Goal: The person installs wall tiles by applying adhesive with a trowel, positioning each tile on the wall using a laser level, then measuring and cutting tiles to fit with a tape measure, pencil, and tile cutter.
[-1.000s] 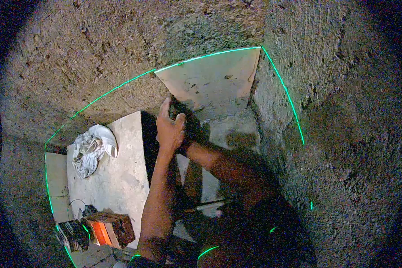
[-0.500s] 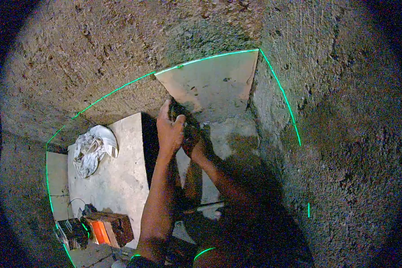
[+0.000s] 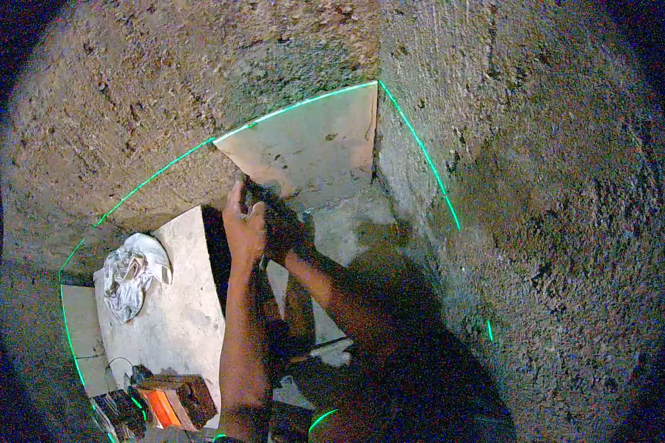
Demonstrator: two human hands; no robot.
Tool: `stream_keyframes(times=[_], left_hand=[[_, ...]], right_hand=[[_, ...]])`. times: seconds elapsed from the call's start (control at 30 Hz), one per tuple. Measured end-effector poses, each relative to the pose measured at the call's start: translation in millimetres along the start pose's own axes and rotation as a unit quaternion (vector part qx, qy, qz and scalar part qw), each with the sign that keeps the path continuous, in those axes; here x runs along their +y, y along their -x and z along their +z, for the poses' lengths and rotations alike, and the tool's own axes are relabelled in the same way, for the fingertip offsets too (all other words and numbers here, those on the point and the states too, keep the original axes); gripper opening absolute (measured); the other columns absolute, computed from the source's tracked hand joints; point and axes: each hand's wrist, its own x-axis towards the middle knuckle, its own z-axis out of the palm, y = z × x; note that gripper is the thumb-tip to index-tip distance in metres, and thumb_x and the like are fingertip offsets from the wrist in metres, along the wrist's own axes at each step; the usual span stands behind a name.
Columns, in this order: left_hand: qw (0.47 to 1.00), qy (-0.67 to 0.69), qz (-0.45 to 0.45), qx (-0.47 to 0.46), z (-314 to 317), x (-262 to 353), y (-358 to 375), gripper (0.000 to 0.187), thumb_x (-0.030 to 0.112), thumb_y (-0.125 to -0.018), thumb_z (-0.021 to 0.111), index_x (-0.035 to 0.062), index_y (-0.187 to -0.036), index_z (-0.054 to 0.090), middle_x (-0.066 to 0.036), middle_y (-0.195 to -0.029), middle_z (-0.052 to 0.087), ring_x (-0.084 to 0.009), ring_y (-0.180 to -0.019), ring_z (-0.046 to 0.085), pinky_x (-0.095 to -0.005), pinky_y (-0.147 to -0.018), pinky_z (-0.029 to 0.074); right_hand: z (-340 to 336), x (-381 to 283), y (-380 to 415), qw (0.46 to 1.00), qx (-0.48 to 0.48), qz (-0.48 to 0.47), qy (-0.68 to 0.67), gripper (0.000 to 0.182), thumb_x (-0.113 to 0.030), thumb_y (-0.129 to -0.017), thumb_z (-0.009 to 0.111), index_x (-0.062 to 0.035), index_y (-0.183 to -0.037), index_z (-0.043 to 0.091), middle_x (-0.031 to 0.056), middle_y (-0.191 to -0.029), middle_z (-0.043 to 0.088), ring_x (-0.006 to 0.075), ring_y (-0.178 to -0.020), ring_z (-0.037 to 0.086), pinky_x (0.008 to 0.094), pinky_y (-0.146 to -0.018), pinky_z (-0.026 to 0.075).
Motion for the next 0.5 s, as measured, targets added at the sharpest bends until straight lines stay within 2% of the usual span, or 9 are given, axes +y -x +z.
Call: stream_keyframes(times=[0.1,0.2,0.27,0.33,0.4,0.5], left_hand=[[1.0,0.011,-0.003,-0.014,-2,7,0,0.054,0.008,-0.075,0.062,-0.0088,-0.126,0.049,-0.027,-0.126,0.053,-0.0358,-0.12,0.051,-0.0373,-0.104,0.037],[1.0,-0.011,0.003,-0.004,1,9,1,0.056,0.009,-0.075,0.062,-0.0094,-0.126,0.048,-0.028,-0.128,0.051,-0.0374,-0.121,0.049,-0.0383,-0.106,0.035],[1.0,-0.009,-0.019,-0.006,3,7,1,0.058,0.01,-0.076,0.063,-0.01,-0.128,0.047,-0.028,-0.13,0.049,-0.0383,-0.122,0.048,-0.0393,-0.107,0.034],[1.0,-0.01,0.003,0.002,5,7,0,0.059,0.012,-0.076,0.064,-0.0099,-0.128,0.046,-0.028,-0.13,0.049,-0.0386,-0.123,0.047,-0.0402,-0.107,0.034],[1.0,0.002,-0.001,-0.005,6,6,2,0.061,0.015,-0.077,0.066,-0.0099,-0.129,0.045,-0.028,-0.131,0.048,-0.0387,-0.124,0.045,-0.04,-0.108,0.032],[1.0,-0.006,-0.012,0.008,12,6,12,0.062,0.017,-0.078,0.067,-0.0097,-0.129,0.044,-0.027,-0.133,0.046,-0.0387,-0.127,0.043,-0.0405,-0.109,0.031]], right_hand=[[-5,1,-1,0.999,-0.022,0.031,-0.013,0.056,-0.028,-0.087,0.063,-0.0059,-0.133,0.04,0.0137,-0.134,0.046,0.0274,-0.125,0.043,0.0399,-0.108,0.032],[2,6,4,0.997,-0.025,0.017,-0.066,0.056,-0.028,-0.089,0.062,-0.0059,-0.135,0.038,0.0121,-0.134,0.046,0.0264,-0.124,0.043,0.0388,-0.106,0.033],[-2,6,3,0.997,-0.03,0.041,-0.051,0.056,-0.027,-0.09,0.06,-0.0059,-0.136,0.036,0.0118,-0.132,0.047,0.025,-0.122,0.045,0.0388,-0.104,0.035],[-3,2,-3,0.995,-0.042,0.05,-0.079,0.055,-0.027,-0.092,0.058,-0.0056,-0.136,0.035,0.0119,-0.13,0.048,0.0236,-0.12,0.046,0.0391,-0.101,0.037],[-7,5,5,0.996,-0.015,0.041,0.077,0.053,-0.028,-0.092,0.057,-0.0049,-0.136,0.036,0.0129,-0.128,0.049,0.0239,-0.118,0.047,0.0388,-0.101,0.037],[-4,16,13,1.0,0.0,0.007,0.014,0.055,-0.029,-0.092,0.056,-0.0045,-0.136,0.035,0.0135,-0.128,0.049,0.0252,-0.116,0.048,0.039,-0.099,0.038]])
